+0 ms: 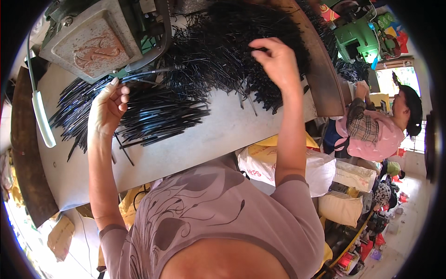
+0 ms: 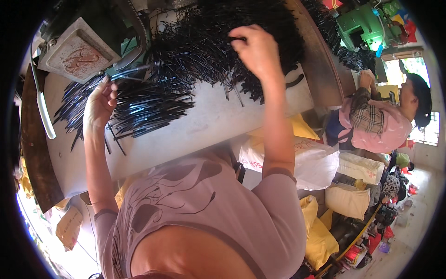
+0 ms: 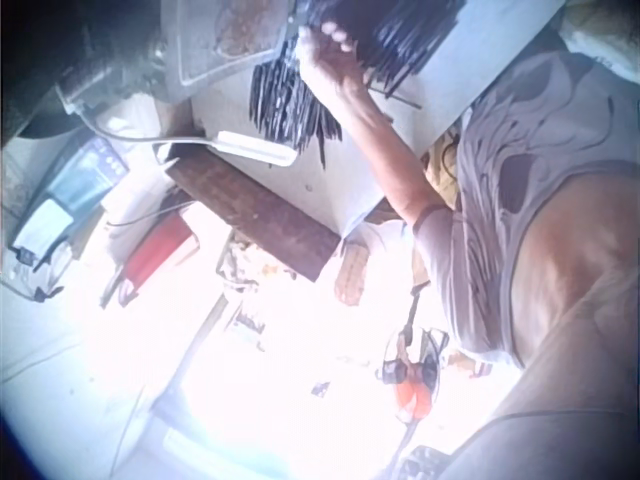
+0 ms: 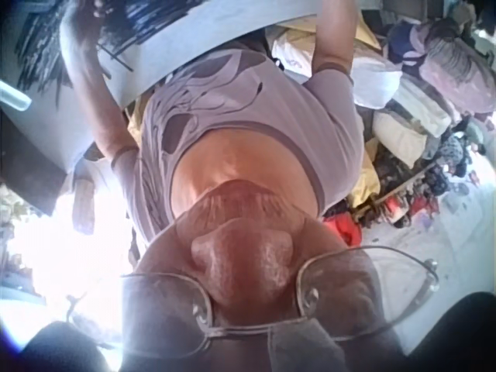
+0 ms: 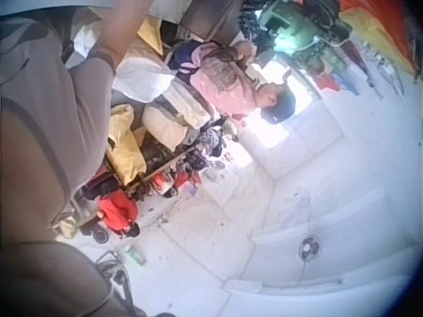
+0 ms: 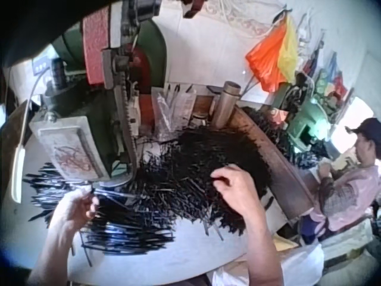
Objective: The person assembles umbrella ribs by taking ribs and end pieces from piles, joining them together using a small press machine, and placing the assembled ribs on the workbench.
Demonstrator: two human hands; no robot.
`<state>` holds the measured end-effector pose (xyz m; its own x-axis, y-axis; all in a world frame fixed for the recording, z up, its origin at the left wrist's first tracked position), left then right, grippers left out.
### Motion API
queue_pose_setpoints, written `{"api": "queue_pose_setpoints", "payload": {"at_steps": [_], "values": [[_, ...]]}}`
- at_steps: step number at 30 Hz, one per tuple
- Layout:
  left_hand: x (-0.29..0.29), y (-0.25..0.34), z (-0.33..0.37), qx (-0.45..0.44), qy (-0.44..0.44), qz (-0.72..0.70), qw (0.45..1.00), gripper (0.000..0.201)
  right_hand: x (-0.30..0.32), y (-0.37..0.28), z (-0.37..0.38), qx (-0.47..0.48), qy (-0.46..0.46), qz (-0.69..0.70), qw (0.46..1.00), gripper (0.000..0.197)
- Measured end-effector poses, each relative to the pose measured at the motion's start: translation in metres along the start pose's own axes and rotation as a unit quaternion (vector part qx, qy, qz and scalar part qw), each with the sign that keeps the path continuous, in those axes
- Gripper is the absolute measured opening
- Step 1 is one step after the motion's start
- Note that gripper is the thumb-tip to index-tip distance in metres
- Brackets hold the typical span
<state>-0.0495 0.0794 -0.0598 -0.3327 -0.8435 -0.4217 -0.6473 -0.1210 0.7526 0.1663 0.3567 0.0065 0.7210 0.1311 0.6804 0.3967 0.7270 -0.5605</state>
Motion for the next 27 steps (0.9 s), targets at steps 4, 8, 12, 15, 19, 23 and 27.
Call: {"api": "queue_pose_setpoints", "payload": {"at_steps": [4,8,12,15,19,23,27], "values": [[-0.006,-0.002,-0.008,-0.03,0.019,-0.023,0.999,0.015,0.026,0.045,0.011,0.02,0.077,-0.156,0.985,0.023],[0.01,-0.002,-0.009,-0.038,0.007,0.031,0.999,0.015,0.011,0.067,0.013,0.026,0.035,-0.12,0.992,0.019],[0.011,-0.007,-0.014,-0.032,0.0,0.04,0.999,0.014,0.005,0.055,0.011,0.185,0.106,-0.121,0.97,0.016],[0.002,-0.006,-0.021,-0.046,0.029,0.056,0.997,0.01,0.013,0.027,0.007,0.223,0.114,-0.157,0.955,0.015],[0.003,-0.008,-0.026,-0.07,0.071,0.094,0.991,0.006,0.007,-0.063,-0.006,0.35,0.119,-0.178,0.912,0.018],[0.001,-0.01,-0.029,-0.094,0.067,0.1,0.988,0.011,-0.055,-0.106,-0.03,0.369,0.021,0.08,0.926,0.017],[-0.006,-0.01,-0.032,-0.086,0.057,0.094,0.99,0.017,-0.135,-0.107,-0.046,-0.038,-0.265,0.33,0.905,0.02]]}}
Point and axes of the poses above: each hand's wrist, its own z-axis towards the middle knuckle, its own x-axis out of the back of the hand, y = z × x, the point moved 3 cm from there along z, towards the middle knuckle, and after that the axes turned 14 degrees about y, right-handed, at the moved point
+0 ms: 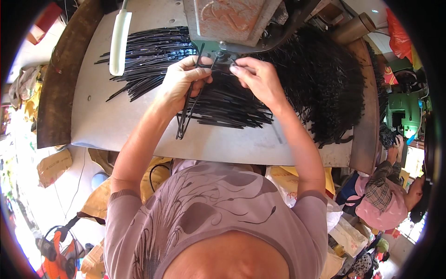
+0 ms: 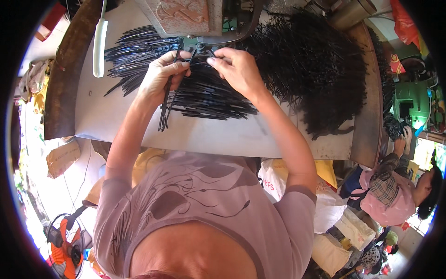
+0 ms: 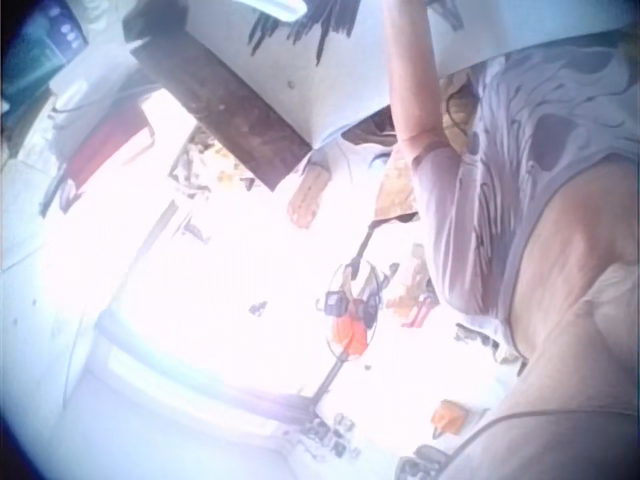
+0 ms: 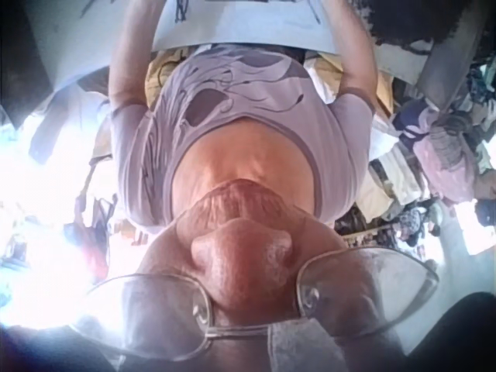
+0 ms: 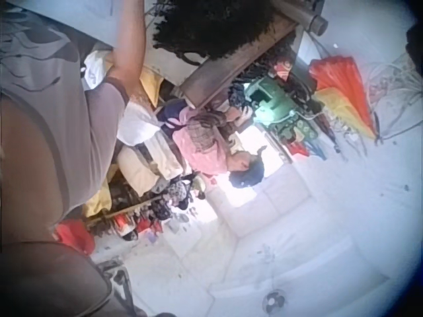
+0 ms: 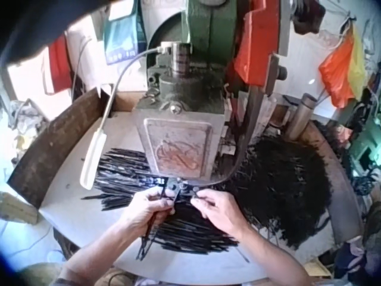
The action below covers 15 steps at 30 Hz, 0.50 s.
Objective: The person assembles umbrella ribs by taking ribs and end pieces from piles, joining them together using a small press machine, and placing the assembled ribs on the workbench.
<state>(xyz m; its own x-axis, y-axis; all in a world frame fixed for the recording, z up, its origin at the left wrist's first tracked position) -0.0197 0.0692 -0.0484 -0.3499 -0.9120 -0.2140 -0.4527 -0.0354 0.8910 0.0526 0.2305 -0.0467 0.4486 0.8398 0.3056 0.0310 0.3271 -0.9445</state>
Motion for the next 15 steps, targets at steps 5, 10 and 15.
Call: {"api": "queue_pose_setpoints", "payload": {"at_steps": [5,10,15], "values": [[0.004,-0.001,0.0,0.022,-0.001,-0.019,1.0,0.023,-0.019,0.001,0.013,-0.144,-0.004,0.151,0.978,0.022],[0.007,-0.003,0.003,0.036,-0.005,-0.035,0.999,0.027,-0.02,0.0,0.014,-0.174,-0.013,0.187,0.967,0.017],[0.005,-0.005,0.003,0.056,-0.002,-0.049,0.997,0.028,-0.021,-0.003,0.014,-0.149,-0.007,0.168,0.974,0.016]]}}
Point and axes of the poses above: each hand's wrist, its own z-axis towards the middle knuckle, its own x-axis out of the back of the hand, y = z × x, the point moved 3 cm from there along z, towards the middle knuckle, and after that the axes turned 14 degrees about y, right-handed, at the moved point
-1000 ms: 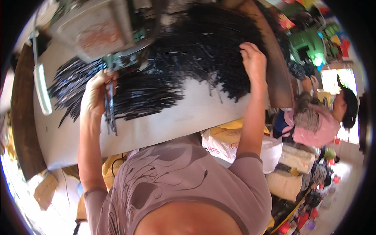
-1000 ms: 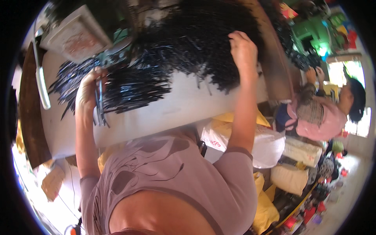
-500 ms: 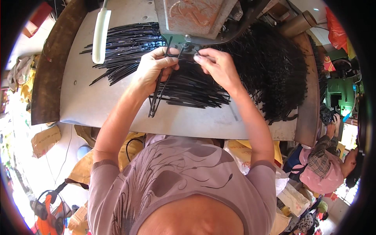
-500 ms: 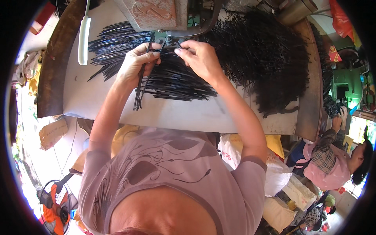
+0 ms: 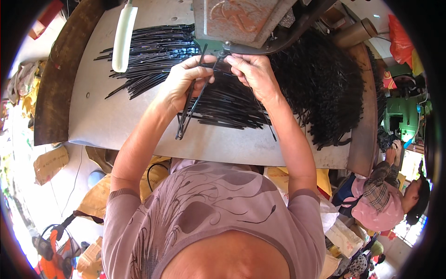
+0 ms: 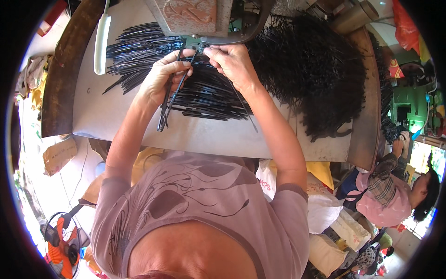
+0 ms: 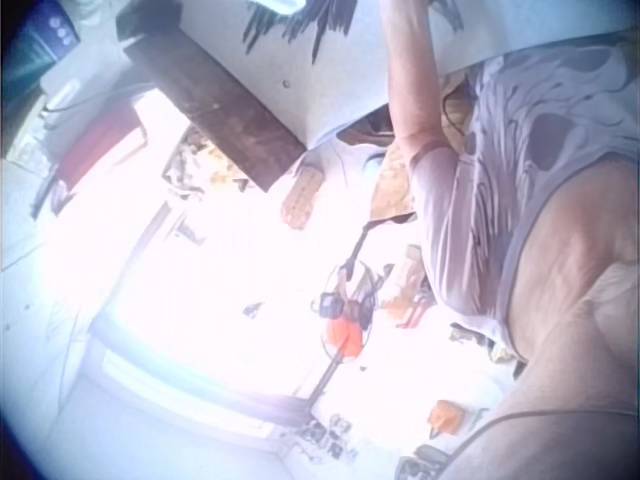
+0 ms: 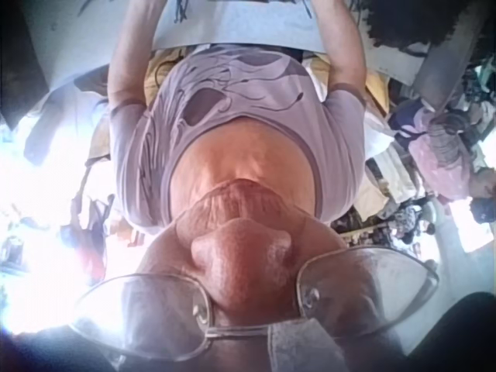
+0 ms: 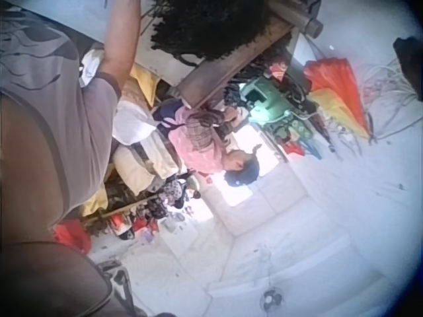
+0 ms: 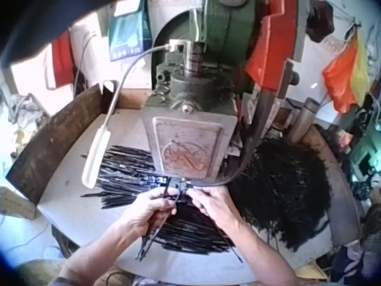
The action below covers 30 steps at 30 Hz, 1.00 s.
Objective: The person assembles umbrella ribs by taking ribs and end pieces from piles, joining them together using a small press machine, and placing the assembled ribs on the workbench.
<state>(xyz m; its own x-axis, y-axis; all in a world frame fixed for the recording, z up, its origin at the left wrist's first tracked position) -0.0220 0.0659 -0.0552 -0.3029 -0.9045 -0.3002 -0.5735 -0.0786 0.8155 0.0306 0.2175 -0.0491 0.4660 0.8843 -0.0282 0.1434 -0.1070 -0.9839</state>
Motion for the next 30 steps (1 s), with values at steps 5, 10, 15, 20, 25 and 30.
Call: {"api": "queue_pose_setpoints", "payload": {"at_steps": [5,10,15,20,25,30], "values": [[0.0005,0.0008,-0.0005,-0.009,-0.004,-0.003,1.0,0.029,0.001,-0.0038,-0.0021,0.027,-0.003,0.009,1.0,0.014],[-0.0009,0.0001,-0.0011,-0.012,-0.006,-0.007,1.0,0.028,0.0005,-0.0018,-0.0016,0.009,-0.013,0.01,1.0,0.012],[-0.0008,-0.0017,-0.0008,-0.009,-0.008,-0.01,1.0,0.028,0.0001,0.0004,0.0009,0.022,-0.017,0.002,1.0,0.011],[-0.0003,-0.0016,-0.0013,-0.012,0.0,-0.011,1.0,0.028,-0.0028,0.0,0.0004,0.018,-0.015,-0.002,1.0,0.011],[0.0006,-0.003,-0.0012,-0.019,-0.001,-0.014,1.0,0.029,-0.0031,0.0014,0.0012,0.028,-0.017,-0.009,0.999,0.012],[-0.0002,-0.0042,0.0002,-0.05,-0.004,0.009,0.999,0.029,-0.0043,-0.0003,0.0001,0.022,-0.011,-0.013,1.0,0.011]]}}
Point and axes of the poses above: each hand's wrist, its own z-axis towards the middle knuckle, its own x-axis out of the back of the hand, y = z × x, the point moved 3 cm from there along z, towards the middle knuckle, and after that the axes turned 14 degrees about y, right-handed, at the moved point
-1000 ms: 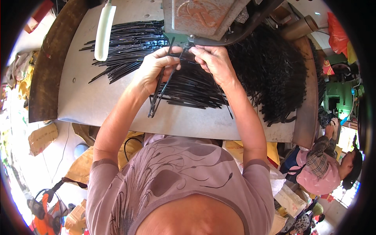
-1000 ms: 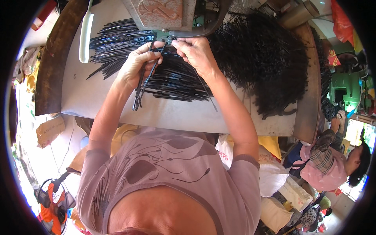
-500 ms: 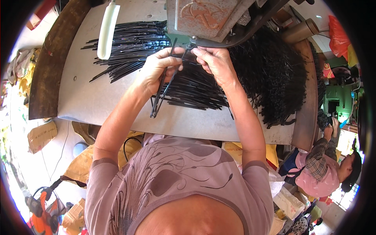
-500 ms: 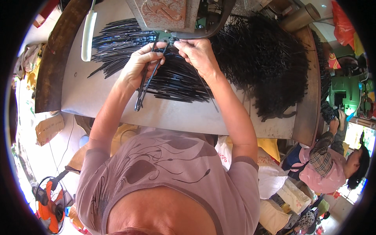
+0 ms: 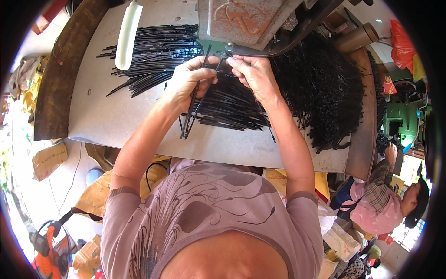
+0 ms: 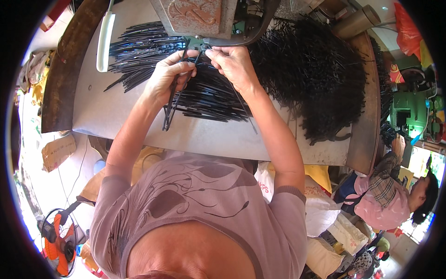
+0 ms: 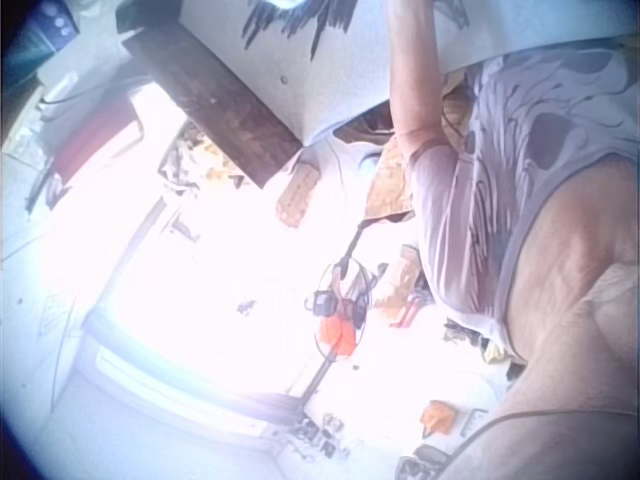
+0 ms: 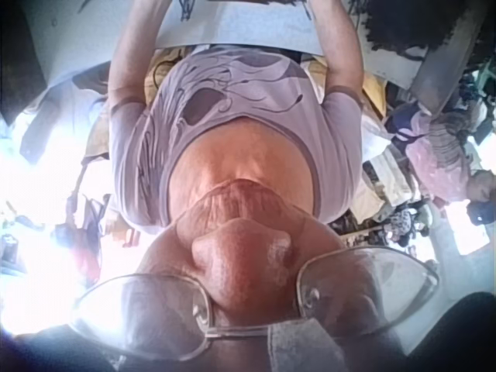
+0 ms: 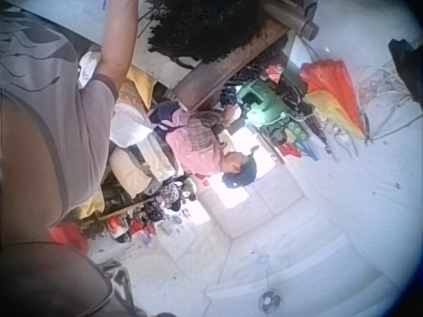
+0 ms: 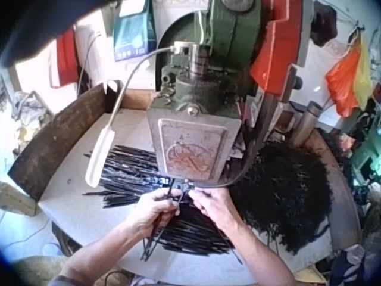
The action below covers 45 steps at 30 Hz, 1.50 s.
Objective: The person assembles umbrella ribs by taking ribs and end pieces from piles, joining them together using a small press machine, and placing the assembled ribs on the workbench.
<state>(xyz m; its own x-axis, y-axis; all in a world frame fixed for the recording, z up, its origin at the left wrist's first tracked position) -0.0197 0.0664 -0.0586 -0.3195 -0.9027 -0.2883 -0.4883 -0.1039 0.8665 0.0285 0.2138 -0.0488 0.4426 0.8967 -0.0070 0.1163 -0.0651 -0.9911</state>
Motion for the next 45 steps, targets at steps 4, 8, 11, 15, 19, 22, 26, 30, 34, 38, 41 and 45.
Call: {"api": "queue_pose_setpoints", "payload": {"at_steps": [4,8,11,15,19,22,26,30,34,38,41,45], "values": [[0.0,0.001,-0.002,0.003,0.012,0.001,1.0,0.03,-0.001,0.0,-0.001,-0.027,0.005,0.012,1.0,0.013],[0.006,0.003,-0.004,-0.002,0.016,0.05,0.999,0.011,0.003,0.001,-0.004,-0.06,0.003,0.014,0.998,0.016],[0.011,0.005,-0.004,-0.015,0.002,0.092,0.996,0.01,0.007,0.004,-0.01,-0.121,-0.009,0.038,0.992,0.016],[0.005,0.0,-0.004,-0.021,-0.014,0.059,0.998,0.014,0.001,0.002,-0.014,-0.099,-0.008,0.084,0.992,0.017],[-0.003,-0.004,-0.002,-0.022,0.006,0.024,0.999,0.011,-0.007,0.002,-0.015,-0.089,0.018,0.114,0.989,0.015],[-0.007,-0.009,0.001,-0.034,0.01,0.011,0.999,0.013,-0.011,0.004,-0.014,-0.083,0.031,0.128,0.988,0.015],[-0.01,-0.012,0.001,-0.022,0.026,-0.004,0.999,0.012,-0.013,0.008,-0.011,-0.067,0.047,0.122,0.989,0.014],[-0.013,-0.016,-0.001,-0.044,0.056,-0.019,0.997,0.01,-0.016,0.008,-0.011,-0.07,0.054,0.117,0.989,0.014],[-0.017,-0.013,-0.003,-0.034,0.083,-0.019,0.996,0.01,-0.017,0.01,-0.01,-0.07,0.056,0.13,0.987,0.016],[-0.02,-0.009,-0.002,-0.037,0.091,-0.009,0.995,0.011,-0.015,0.011,-0.009,-0.096,0.054,0.159,0.981,0.017],[-0.021,-0.006,-0.003,-0.029,0.084,-0.001,0.996,0.017,-0.006,0.008,-0.013,-0.079,0.047,0.099,0.991,0.017],[-0.016,-0.005,-0.001,-0.005,0.077,-0.001,0.997,0.018,0.034,-0.007,-0.017,0.035,0.111,-0.119,0.986,0.013]]}}
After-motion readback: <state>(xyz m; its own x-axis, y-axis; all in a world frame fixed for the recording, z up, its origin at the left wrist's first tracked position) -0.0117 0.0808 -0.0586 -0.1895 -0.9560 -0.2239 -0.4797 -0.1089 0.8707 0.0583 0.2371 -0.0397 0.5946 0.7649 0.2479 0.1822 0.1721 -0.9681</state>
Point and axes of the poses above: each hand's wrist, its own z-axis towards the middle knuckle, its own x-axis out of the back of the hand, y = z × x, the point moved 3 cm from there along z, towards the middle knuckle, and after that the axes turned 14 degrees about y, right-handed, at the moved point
